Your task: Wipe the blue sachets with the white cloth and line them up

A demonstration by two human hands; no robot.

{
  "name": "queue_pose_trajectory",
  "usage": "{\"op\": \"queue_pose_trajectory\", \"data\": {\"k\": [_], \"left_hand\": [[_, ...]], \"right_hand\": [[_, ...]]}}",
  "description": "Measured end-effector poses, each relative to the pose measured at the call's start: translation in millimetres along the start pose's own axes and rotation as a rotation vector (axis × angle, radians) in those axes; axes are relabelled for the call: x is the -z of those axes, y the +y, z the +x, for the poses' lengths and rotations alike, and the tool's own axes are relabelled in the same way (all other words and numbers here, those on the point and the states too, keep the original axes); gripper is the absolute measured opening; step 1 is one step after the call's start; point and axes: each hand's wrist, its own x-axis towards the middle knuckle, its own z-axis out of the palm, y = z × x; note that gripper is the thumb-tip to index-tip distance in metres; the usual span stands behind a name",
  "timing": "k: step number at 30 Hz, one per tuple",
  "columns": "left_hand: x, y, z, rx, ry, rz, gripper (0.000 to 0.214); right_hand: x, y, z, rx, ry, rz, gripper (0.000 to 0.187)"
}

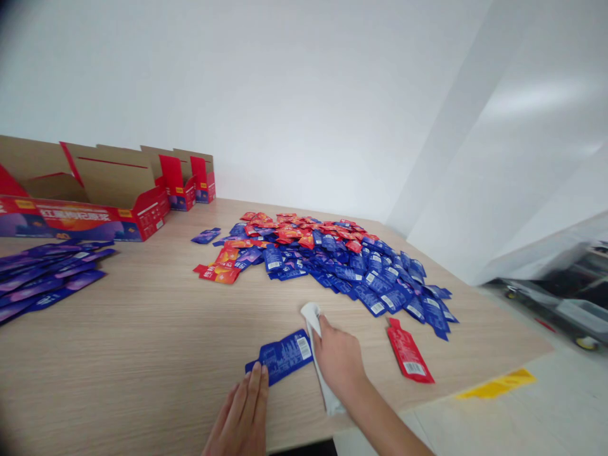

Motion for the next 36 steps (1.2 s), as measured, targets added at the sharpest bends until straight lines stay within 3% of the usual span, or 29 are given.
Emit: {"op": "queue_pose_trajectory", "data": {"k": [2,6,8,13,16,18,20,22,27,30,31,34,36], "left_hand": [[-0.2,2.6,-0.1,0.01,0.004,-0.001,0.055],[-1.5,1.7,-2.0,-0.021,0.017,0.006,0.05],[-1.2,-1.3,-1.6,-0.041,0.016,0.015,0.047],[-1.6,-3.7,1.5,-0.044,0.026,0.03,0.049],[-5.9,-0.3,-0.5,-0.024,0.051,0.042,0.052],[-8.5,0.9,-3.1,-0.023,0.061,0.047,0.053],[-8.8,-0.2,-4.7,-0.044,0.071,0.047,0.051],[-6.3,-2.5,-3.9,-0.072,0.06,0.053,0.049],[4.2,-3.1,6.0,-0.066,0.021,0.074,0.048],[6.3,0.5,8.9,-0.038,0.038,0.083,0.046],[6.3,1.5,8.7,-0.033,0.042,0.087,0.045],[6.0,1.7,6.3,-0.041,0.033,0.077,0.044],[6.3,0.0,5.4,-0.058,0.018,0.068,0.044]], "right_hand": [[3.1,-0.6,-3.2,-0.001,0.023,0.024,0.042],[-0.9,-39.7,-25.2,0.33,0.0,0.194,0.034],[-3.7,-48.3,-25.0,0.384,-0.041,0.179,0.034],[3.2,-3.3,9.7,-0.004,-0.017,0.004,0.04],[10.2,2.6,8.8,-0.061,0.028,0.019,0.047],[8.6,-16.2,-6.6,0.061,0.046,0.116,0.043],[2.5,-38.4,-22.2,0.296,0.0,0.214,0.037],[-3.9,-47.4,-26.5,0.391,-0.047,0.206,0.037],[-3.9,0.5,7.2,0.055,-0.056,0.005,0.041],[5.8,10.8,12.1,-0.024,-0.023,-0.01,0.047],[7.7,4.3,7.4,0.005,-0.01,0.017,0.047],[5.5,-27.8,-13.8,0.304,-0.029,0.159,0.037],[0.2,-39.1,-20.3,0.415,-0.066,0.172,0.034]]}}
